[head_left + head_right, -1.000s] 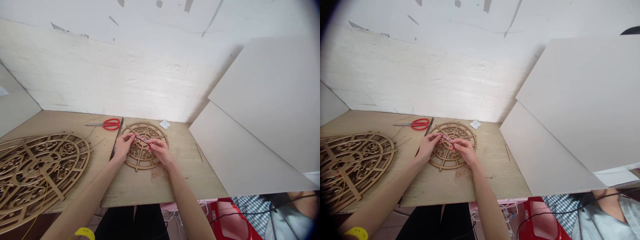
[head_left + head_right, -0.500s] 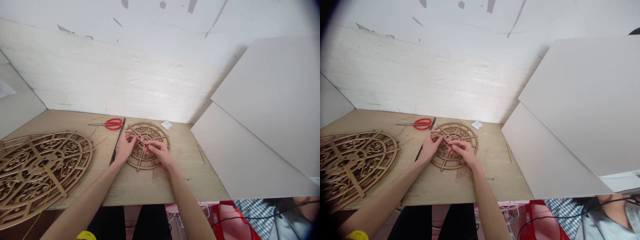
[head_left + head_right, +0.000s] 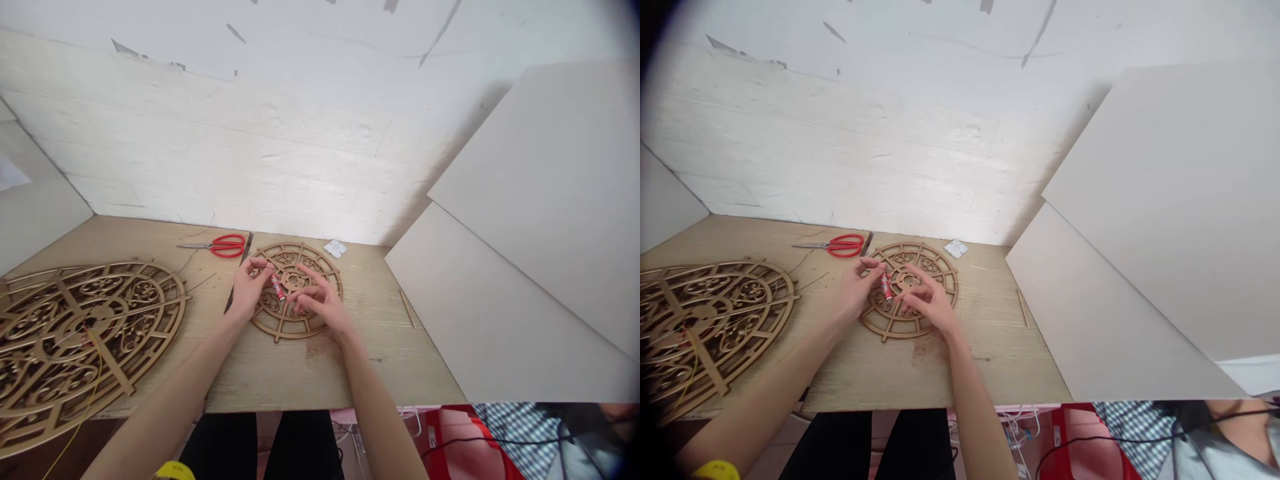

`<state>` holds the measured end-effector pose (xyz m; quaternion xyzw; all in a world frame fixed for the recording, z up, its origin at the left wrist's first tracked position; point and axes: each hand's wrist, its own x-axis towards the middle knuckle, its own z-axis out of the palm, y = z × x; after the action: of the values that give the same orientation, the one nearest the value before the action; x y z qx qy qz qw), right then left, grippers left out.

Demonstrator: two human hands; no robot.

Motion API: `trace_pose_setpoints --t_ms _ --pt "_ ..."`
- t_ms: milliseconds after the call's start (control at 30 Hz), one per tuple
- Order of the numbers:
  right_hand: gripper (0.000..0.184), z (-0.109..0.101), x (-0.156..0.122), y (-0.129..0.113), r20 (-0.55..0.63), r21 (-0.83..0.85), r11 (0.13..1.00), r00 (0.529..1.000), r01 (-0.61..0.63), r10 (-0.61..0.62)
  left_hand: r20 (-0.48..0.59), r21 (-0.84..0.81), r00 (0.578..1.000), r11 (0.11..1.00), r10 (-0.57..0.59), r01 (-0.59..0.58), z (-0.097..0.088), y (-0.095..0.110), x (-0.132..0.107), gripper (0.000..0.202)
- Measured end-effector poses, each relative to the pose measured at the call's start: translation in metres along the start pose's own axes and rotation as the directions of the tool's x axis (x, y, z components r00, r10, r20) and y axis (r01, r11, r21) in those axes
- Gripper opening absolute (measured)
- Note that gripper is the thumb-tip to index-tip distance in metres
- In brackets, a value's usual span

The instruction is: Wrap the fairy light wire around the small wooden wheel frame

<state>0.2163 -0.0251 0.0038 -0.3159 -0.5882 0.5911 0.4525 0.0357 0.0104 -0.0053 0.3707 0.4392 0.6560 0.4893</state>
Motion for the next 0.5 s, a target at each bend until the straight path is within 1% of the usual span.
trace_pose_setpoints --t_ms 33,67,100,167,200,233,267,333,400,433,500 --pt "0.07 -0.004 -0.001 -0.002 -0.08 -0.003 1.0 0.996 0.031 -0.031 -0.02 -0.039 0.999 0.999 -0.025 0.025 -0.001 0.0 0.002 0.037" --pt "0.071 -0.008 -0.001 -0.004 -0.179 -0.006 0.998 0.981 0.069 -0.069 -0.037 -0.078 0.998 0.996 -0.048 0.045 -0.003 0.0 0.004 0.038" --pt "0.068 -0.013 -0.001 -0.004 -0.284 -0.01 0.994 0.953 0.106 -0.104 -0.051 -0.115 0.996 0.991 -0.07 0.063 -0.004 0.0 0.005 0.038" --pt "0.058 -0.023 0.0 -0.002 -0.476 -0.019 0.986 0.866 0.165 -0.154 -0.072 -0.173 0.992 0.98 -0.108 0.094 -0.007 0.001 0.008 0.037" --pt "0.054 -0.028 0.001 0.0 -0.546 -0.027 0.983 0.821 0.179 -0.165 -0.078 -0.194 0.989 0.975 -0.125 0.108 -0.008 0.002 0.009 0.036" --pt "0.05 -0.032 0.002 0.003 -0.594 -0.039 0.982 0.787 0.182 -0.17 -0.083 -0.21 0.987 0.97 -0.139 0.119 -0.008 0.002 0.01 0.035" --pt "0.046 -0.036 0.002 0.005 -0.619 -0.059 0.983 0.766 0.175 -0.173 -0.087 -0.224 0.985 0.966 -0.151 0.128 -0.009 0.003 0.01 0.034" --pt "0.035 -0.039 0.002 0.008 -0.617 -0.134 0.982 0.765 0.13 -0.186 -0.091 -0.246 0.981 0.959 -0.169 0.142 -0.009 0.004 0.011 0.031" --pt "0.024 -0.038 0.003 0.01 -0.567 -0.275 0.96 0.796 0.058 -0.211 -0.094 -0.263 0.978 0.952 -0.186 0.156 -0.01 0.005 0.011 0.029" --pt "0.02 -0.036 0.003 0.011 -0.522 -0.369 0.929 0.822 0.023 -0.228 -0.093 -0.27 0.976 0.949 -0.195 0.163 -0.01 0.005 0.011 0.028" --pt "0.019 -0.031 0.004 0.012 -0.4 -0.577 0.817 0.875 -0.01 -0.272 -0.087 -0.277 0.974 0.944 -0.208 0.177 -0.01 0.004 0.01 0.027"
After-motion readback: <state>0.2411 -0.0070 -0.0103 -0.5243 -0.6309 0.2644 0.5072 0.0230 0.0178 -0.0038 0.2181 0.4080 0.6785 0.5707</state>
